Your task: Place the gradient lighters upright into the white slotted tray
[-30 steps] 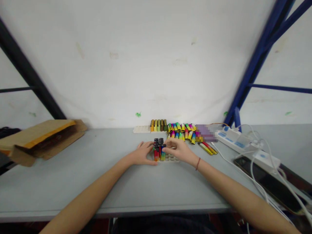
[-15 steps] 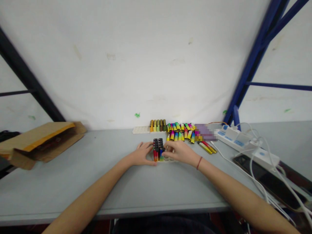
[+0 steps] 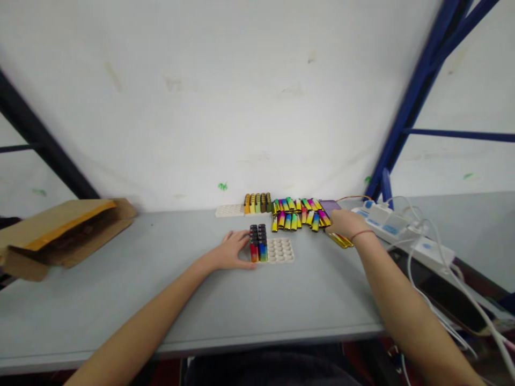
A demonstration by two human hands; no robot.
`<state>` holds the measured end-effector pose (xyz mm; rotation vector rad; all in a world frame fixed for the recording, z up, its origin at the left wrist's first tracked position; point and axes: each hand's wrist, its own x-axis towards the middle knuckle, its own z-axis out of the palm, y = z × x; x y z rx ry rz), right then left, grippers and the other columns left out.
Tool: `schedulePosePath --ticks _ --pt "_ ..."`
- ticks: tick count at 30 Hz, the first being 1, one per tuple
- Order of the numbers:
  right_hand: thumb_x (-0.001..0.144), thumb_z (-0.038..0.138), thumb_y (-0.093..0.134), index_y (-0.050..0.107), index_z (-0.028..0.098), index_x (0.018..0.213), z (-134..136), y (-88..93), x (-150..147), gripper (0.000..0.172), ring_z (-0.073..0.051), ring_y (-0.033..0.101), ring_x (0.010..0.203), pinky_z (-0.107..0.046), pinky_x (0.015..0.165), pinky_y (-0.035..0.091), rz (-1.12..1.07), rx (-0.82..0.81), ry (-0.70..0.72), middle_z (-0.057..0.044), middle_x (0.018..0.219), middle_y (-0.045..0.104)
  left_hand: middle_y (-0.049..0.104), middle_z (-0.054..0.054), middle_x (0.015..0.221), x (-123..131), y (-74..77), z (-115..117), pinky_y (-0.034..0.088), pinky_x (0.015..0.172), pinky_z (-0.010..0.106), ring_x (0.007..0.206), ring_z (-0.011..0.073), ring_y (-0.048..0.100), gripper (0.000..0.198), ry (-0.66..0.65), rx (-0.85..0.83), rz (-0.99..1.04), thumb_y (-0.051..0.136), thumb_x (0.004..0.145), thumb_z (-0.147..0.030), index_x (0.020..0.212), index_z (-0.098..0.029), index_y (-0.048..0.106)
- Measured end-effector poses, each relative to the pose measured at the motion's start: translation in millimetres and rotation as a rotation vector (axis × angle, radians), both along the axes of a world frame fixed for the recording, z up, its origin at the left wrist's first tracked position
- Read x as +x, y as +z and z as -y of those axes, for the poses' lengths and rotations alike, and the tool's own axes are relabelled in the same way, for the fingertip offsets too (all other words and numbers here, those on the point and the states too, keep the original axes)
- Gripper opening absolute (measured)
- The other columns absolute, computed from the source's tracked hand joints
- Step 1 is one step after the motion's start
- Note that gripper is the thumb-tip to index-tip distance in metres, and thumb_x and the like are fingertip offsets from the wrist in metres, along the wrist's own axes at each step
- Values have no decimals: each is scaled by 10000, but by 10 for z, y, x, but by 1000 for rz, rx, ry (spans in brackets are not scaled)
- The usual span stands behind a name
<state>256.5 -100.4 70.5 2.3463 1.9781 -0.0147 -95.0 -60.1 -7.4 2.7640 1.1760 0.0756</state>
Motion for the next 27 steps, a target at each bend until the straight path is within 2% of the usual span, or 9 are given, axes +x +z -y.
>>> schedulePosePath --ticks 3,7,10,12,16,20,23,25,27 --pt "734 256 620 667 101 1125 -34 -25 7 423 -322 650 1008 -362 766 498 12 -106 -7 -215 1081 678 321 196 1506 -11 -14 -15 101 1146 565 1379 401 287 986 -6 9 0 587 710 -771 1426 -121 396" --pt "722 273 630 642 101 1186 -95 -97 -15 495 -337 639 1040 -391 796 505 14 -152 -2 -224 1112 670 313 177 1516 0 6 0 116 1139 575 1377 401 289 962 -3 7 -2 581 716 -769 1431 -153 392" --pt "724 318 619 655 87 1152 -123 -151 -41 488 -342 644 1025 -388 772 508 -1 -160 27 -230 1104 671 313 172 1518 18 32 22 117 1138 577 1377 393 293 937 6 2 -6 588 723 -754 1426 -166 397" --pt "724 354 611 686 72 1048 -126 -167 -75 436 -338 666 950 -370 719 508 -34 -181 74 -230 1028 689 316 171 1516 27 43 31 117 1137 580 1375 393 297 928 10 -2 -7 594 721 -748 1423 -171 401" --pt "774 338 539 662 98 758 -107 -149 -164 270 -242 666 636 -314 581 482 -289 -333 207 -161 733 690 320 177 1512 37 52 32 116 1134 587 1379 396 290 919 15 -9 -17 599 725 -739 1417 -165 408" --pt "790 276 507 577 136 673 -101 -121 -222 195 -140 570 519 -250 530 432 -586 -408 413 -53 613 619 336 180 1502 41 49 28 119 1136 580 1375 393 300 906 16 2 -18 615 723 -727 1405 -161 425" --pt "786 281 533 571 139 723 -103 -129 -251 160 -104 507 528 -223 511 386 -714 -356 579 -7 614 567 339 172 1502 37 32 23 125 1133 585 1374 393 301 900 10 4 -5 612 721 -735 1402 -176 429" --pt "790 322 562 557 147 856 -100 -154 -276 187 -100 506 542 -215 505 391 -830 -342 577 11 646 561 343 169 1501 33 15 16 122 1131 590 1372 393 306 903 5 8 8 608 718 -744 1403 -185 429" --pt "812 385 569 489 171 1003 -93 -188 -306 298 -99 501 519 -214 487 398 -941 -352 550 34 645 553 351 170 1495 29 2 9 118 1132 589 1370 394 309 916 2 15 18 607 711 -754 1405 -183 429"
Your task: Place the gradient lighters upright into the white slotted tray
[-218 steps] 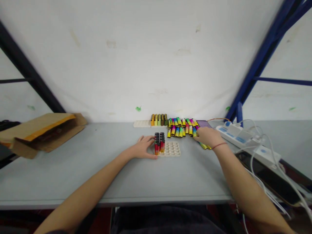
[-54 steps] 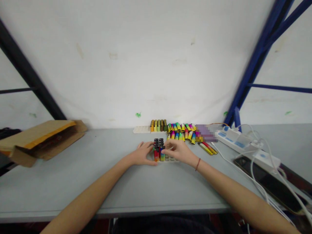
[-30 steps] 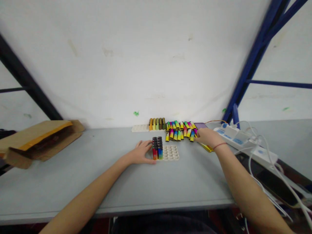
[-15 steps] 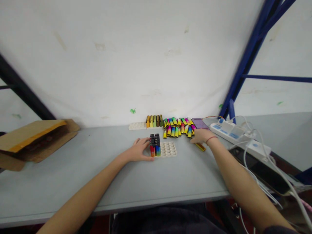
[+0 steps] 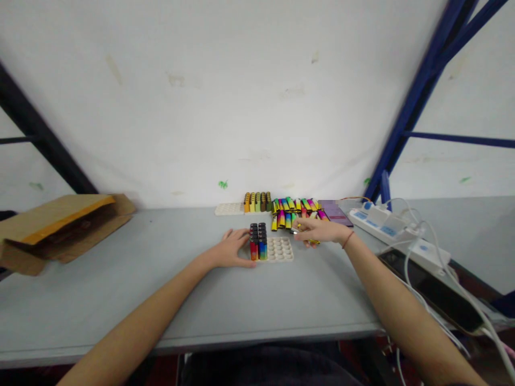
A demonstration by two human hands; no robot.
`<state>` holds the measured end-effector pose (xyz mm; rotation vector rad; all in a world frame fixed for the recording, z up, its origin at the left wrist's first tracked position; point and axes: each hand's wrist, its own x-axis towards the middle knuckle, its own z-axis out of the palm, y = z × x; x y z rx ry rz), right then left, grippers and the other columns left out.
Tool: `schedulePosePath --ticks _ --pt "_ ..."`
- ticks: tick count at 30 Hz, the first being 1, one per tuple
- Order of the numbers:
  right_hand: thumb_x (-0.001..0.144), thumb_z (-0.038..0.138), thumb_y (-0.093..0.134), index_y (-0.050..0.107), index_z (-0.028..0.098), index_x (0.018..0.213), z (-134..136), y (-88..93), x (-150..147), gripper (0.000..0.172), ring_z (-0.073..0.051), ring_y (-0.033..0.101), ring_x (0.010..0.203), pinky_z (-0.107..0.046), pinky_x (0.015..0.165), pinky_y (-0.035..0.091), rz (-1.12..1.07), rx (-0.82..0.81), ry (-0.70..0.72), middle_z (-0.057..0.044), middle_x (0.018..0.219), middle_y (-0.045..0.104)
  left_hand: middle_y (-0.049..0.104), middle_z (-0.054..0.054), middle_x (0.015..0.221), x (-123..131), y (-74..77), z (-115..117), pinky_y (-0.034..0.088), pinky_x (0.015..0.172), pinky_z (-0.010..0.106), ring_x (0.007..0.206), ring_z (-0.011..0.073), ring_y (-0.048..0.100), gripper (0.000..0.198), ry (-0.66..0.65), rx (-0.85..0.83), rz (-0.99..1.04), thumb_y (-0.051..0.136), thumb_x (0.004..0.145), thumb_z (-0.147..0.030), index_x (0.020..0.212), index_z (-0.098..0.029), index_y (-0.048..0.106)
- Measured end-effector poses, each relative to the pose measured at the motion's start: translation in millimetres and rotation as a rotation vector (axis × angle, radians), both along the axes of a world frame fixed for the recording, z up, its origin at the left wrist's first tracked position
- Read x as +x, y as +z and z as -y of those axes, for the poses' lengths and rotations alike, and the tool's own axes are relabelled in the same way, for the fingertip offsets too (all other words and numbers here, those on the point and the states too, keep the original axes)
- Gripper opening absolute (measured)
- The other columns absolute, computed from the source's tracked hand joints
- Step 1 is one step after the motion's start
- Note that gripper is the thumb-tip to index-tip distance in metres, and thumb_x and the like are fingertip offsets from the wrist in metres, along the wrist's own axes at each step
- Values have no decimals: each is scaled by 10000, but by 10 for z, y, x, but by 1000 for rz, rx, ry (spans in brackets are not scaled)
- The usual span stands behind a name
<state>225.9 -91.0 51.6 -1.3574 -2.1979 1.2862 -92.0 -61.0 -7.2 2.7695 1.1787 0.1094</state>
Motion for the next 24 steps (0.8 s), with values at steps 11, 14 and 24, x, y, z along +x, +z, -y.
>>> schedulePosePath --ticks 11,14,24 --pt "888 576 449 372 211 733 -14 -92 -226 404 -95 422 508 -234 502 348 -160 225 -52 38 590 448 346 180 1498 24 47 29 108 1130 592 1377 394 297 914 6 -23 5 625 717 -726 1415 -175 415" --pt "890 614 404 357 223 788 -28 -184 -348 407 -114 419 562 -242 543 368 -275 246 -89 47 622 418 348 180 1497 22 37 28 105 1131 591 1378 396 296 915 4 -20 11 630 715 -726 1415 -176 417" --pt "899 539 397 401 221 870 -3 -321 -563 319 -167 459 736 -264 639 380 -232 484 -275 -5 768 455 331 185 1507 19 39 27 88 1134 594 1388 394 281 937 7 -33 9 627 715 -728 1428 -165 398"
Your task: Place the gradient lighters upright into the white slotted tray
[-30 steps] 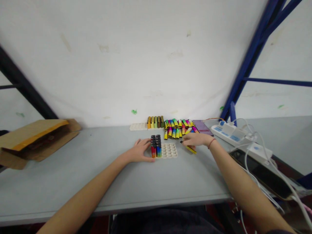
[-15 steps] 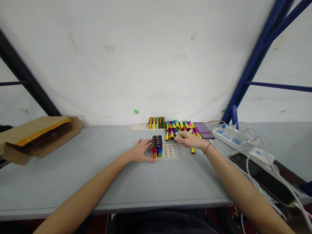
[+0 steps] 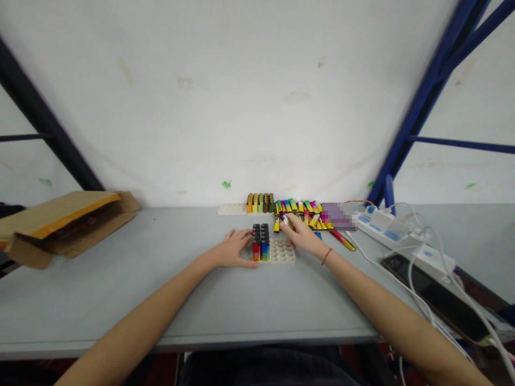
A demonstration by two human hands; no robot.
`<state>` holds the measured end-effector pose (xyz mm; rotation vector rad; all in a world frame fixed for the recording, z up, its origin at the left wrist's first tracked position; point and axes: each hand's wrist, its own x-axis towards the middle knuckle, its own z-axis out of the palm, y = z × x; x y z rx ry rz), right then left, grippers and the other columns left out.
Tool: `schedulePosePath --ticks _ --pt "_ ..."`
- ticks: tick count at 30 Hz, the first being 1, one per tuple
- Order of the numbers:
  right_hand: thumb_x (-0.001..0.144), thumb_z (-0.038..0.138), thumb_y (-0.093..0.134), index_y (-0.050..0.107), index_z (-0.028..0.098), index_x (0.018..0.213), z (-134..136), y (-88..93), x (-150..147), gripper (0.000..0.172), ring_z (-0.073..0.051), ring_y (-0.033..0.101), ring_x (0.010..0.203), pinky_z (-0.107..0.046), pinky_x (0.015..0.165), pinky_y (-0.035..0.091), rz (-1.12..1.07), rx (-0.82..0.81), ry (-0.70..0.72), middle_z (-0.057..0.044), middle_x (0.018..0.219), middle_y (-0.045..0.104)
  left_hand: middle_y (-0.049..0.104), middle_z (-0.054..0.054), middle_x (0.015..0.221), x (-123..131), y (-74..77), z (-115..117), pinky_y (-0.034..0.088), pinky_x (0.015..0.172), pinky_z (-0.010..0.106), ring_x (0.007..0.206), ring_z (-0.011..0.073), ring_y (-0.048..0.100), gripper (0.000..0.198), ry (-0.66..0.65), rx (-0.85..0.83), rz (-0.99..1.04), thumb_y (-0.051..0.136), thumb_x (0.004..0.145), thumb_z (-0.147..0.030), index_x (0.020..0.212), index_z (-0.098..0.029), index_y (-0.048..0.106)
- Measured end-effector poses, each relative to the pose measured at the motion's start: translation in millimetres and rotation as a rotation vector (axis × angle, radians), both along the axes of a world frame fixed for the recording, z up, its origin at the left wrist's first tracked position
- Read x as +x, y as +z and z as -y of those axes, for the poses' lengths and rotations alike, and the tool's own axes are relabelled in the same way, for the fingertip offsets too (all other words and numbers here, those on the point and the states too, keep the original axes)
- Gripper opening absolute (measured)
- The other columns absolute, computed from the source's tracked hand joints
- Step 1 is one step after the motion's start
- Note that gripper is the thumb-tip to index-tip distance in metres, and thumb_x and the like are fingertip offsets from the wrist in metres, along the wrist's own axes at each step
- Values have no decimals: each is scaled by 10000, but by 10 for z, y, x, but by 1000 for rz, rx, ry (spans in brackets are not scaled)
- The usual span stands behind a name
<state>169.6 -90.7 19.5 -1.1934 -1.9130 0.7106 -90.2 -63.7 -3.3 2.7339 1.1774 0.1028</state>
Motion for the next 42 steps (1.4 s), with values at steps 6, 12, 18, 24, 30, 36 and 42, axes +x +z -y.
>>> schedulePosePath --ticks 6,12,18,24,30,36,42 --pt "892 657 253 417 214 759 -66 -23 -12 490 -126 326 516 -269 498 294 -279 -255 24 19 620 352 341 189 1499 -10 -18 -9 92 1143 572 1386 388 291 935 -4 10 2 627 717 -733 1415 -148 415" --pt "871 691 209 306 223 640 1 42 -108 530 -117 285 442 -264 456 237 -420 -522 13 28 501 301 335 188 1502 -29 -61 -34 86 1136 584 1386 383 287 933 -19 18 11 613 721 -746 1423 -170 400" --pt "883 574 150 245 235 620 14 84 -116 439 -118 126 423 -259 421 143 -456 -617 -127 51 477 137 342 195 1496 -21 -44 -26 87 1134 592 1380 386 297 934 -15 11 10 609 713 -754 1408 -161 417" --pt "901 535 -6 316 223 656 -12 125 -90 510 -129 159 430 -271 412 188 -446 -558 -225 21 490 169 353 188 1490 -29 -60 -38 97 1131 604 1374 403 301 946 -18 20 28 597 702 -775 1407 -168 425" --pt "894 613 -37 434 210 744 4 145 -88 637 -140 219 459 -285 429 254 -293 -536 -257 -8 507 283 352 184 1492 -31 -60 -40 96 1131 599 1375 402 299 934 -21 16 30 615 699 -761 1407 -182 426" --pt "883 541 -118 463 215 765 4 119 -87 677 -152 210 449 -287 425 245 -279 -525 -241 -1 495 242 355 186 1490 -31 -58 -38 106 1129 597 1375 403 299 919 -22 23 30 619 702 -756 1391 -174 441" --pt "862 578 -80 385 232 677 -39 58 -80 609 -147 168 431 -276 412 216 -355 -520 -227 11 499 196 348 184 1495 -25 -52 -36 93 1131 589 1376 387 303 920 -17 15 19 616 704 -752 1406 -190 419"
